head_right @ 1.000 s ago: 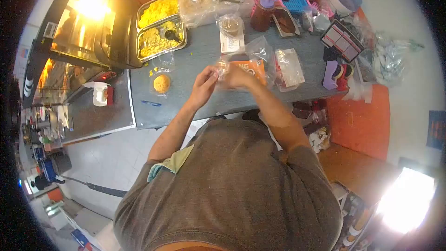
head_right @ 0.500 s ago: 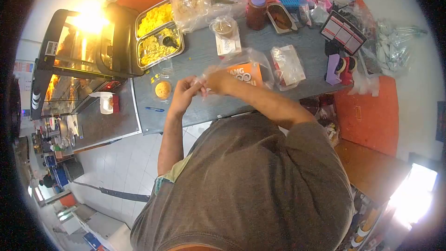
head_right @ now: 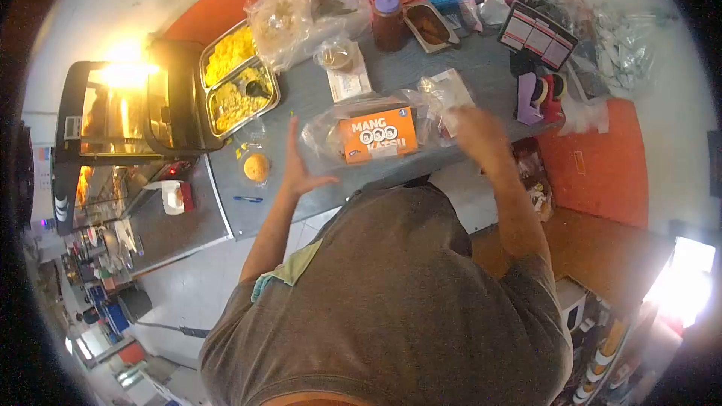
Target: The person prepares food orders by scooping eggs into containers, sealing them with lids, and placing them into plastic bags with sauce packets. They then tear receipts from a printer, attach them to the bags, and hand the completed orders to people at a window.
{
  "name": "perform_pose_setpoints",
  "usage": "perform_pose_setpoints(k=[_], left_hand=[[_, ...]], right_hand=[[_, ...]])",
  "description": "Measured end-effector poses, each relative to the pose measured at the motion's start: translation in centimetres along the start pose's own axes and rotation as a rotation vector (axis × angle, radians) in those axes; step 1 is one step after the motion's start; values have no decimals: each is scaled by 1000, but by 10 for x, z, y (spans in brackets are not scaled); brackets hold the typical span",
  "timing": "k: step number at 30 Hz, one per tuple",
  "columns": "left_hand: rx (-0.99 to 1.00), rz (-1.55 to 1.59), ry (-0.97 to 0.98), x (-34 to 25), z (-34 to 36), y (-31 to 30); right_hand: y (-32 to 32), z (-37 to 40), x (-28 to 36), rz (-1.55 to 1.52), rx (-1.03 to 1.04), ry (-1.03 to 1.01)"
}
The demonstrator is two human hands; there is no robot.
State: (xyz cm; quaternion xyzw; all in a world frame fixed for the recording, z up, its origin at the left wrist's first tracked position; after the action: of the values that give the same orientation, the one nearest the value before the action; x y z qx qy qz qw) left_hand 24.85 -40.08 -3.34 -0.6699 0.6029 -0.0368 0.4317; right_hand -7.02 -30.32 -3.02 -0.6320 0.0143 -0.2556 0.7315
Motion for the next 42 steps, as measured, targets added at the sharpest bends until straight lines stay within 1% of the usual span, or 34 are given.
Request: perform_pose_setpoints(k=[1, 2, 3, 5, 7, 8, 9, 10, 11, 12, 13, 14, 15, 16, 17, 18, 19, 21, 22, 24, 25, 27, 29, 30, 31, 32, 33, 34, 35, 36, 37, 40, 41, 42], left_hand=[[86, -28, -7, 5, 1, 30], [175, -53, -12, 18, 6, 60], [185, -41, 8, 32, 3, 74], [640, 379, 153, 32, 8, 141], [605, 409, 180, 31, 13, 146], [565, 423, 193, 29, 9, 143], [581, 428, 233, 19, 10, 139], [454, 568, 78, 21, 7, 123], [329, 705, -83, 31, 3, 112], [177, 298, 84, 31, -8, 93], [190, 308, 111, 27, -18, 97], [508, 150, 209, 13, -18, 128], [816, -20, 303, 6, -9, 156], [750, 281, 323, 10, -1, 175], [751, 288, 336, 4, -5, 174], [702, 367, 276, -2, -6, 167], [651, 444, 218, -11, -5, 161], [563, 598, 97, -21, -7, 149], [528, 672, 29, -24, -6, 143], [462, 813, -113, -34, -3, 136], [425, 880, -182, -37, -6, 135], [335, 1014, -328, -38, -21, 136], [230, 1136, -474, -38, -18, 122], [175, 1194, -544, -38, -22, 122], [119, 1249, -614, -28, -21, 105], [63, 1302, -686, -27, -31, 108], [17, 1287, -812, -17, -42, 95], [14, 1357, -873, -24, -62, 80], [63, 1289, -939, -14, -71, 69], [52, 1293, -953, -24, -88, 59], [43, 1296, -967, -41, -107, 50], [37, 1329, -1006, -99, -154, 37], [30, 1317, -1005, -108, -166, 38], [57, 1309, -981, -115, -179, 40]], right_hand=[[27, 9, 9, -135, 16, -146], [40, 12, 26, -146, -126, -264], [50, 16, 52, -149, -266, -378], [66, -2, 83, -507, -158, -334], [101, -19, 99, -425, -112, -229], [107, -26, 97, -427, -146, -205], [122, -34, 97, -548, -33, -196], [136, -39, 97, -672, 79, -191], [139, -43, 92, -682, 42, -174], [148, -46, 87, -843, 106, -126], [155, -45, 85, -1004, 173, -82], [83, -11, 104, -817, 109, -34], [105, -18, 107, -819, 91, -23], [137, -32, 107, -946, 29, -51], [152, -38, 109, -1069, -32, -83], [141, -30, 104, -1316, -114, 81], [132, -29, 110, -1311, -133, 81], [117, -25, 148, -988, -32, -157], [110, -21, 153, -996, -44, -146], [109, -13, 165, -940, 60, -116], [104, -11, 164, -948, 43, -107], [86, -2, 169, -906, -24, -242], [15, 49, 173, -931, 103, -367], [-26, 73, 163, -778, -201, -453], [-52, 99, 150, -614, -501, -529], [-46, 107, 125, -502, -551, -545], [-35, 112, 99, -390, -595, -561], [-33, 113, 75, -391, -594, -569], [-28, 114, 60, -156, -629, -605], [-20, 109, 52, 78, -662, -634], [-14, 98, 43, 73, -665, -643], [-36, 82, 21, -342, -996, -770], [-46, 64, 24, -353, -999, -776], [-65, 61, 20, -476, -1155, -881]])
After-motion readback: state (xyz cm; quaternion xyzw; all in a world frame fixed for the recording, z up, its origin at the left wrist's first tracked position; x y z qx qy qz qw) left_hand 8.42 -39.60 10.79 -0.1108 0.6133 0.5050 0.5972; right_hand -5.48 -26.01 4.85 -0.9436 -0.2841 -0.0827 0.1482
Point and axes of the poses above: each hand's wrist, its own z-axis away from the middle knuckle, its own y-axis out of the palm, x = y × z, the point moved 9 cm from there along -z, towards the middle knuckle, and after that the axes turned 10 degrees about y, right-handed, at the moved point
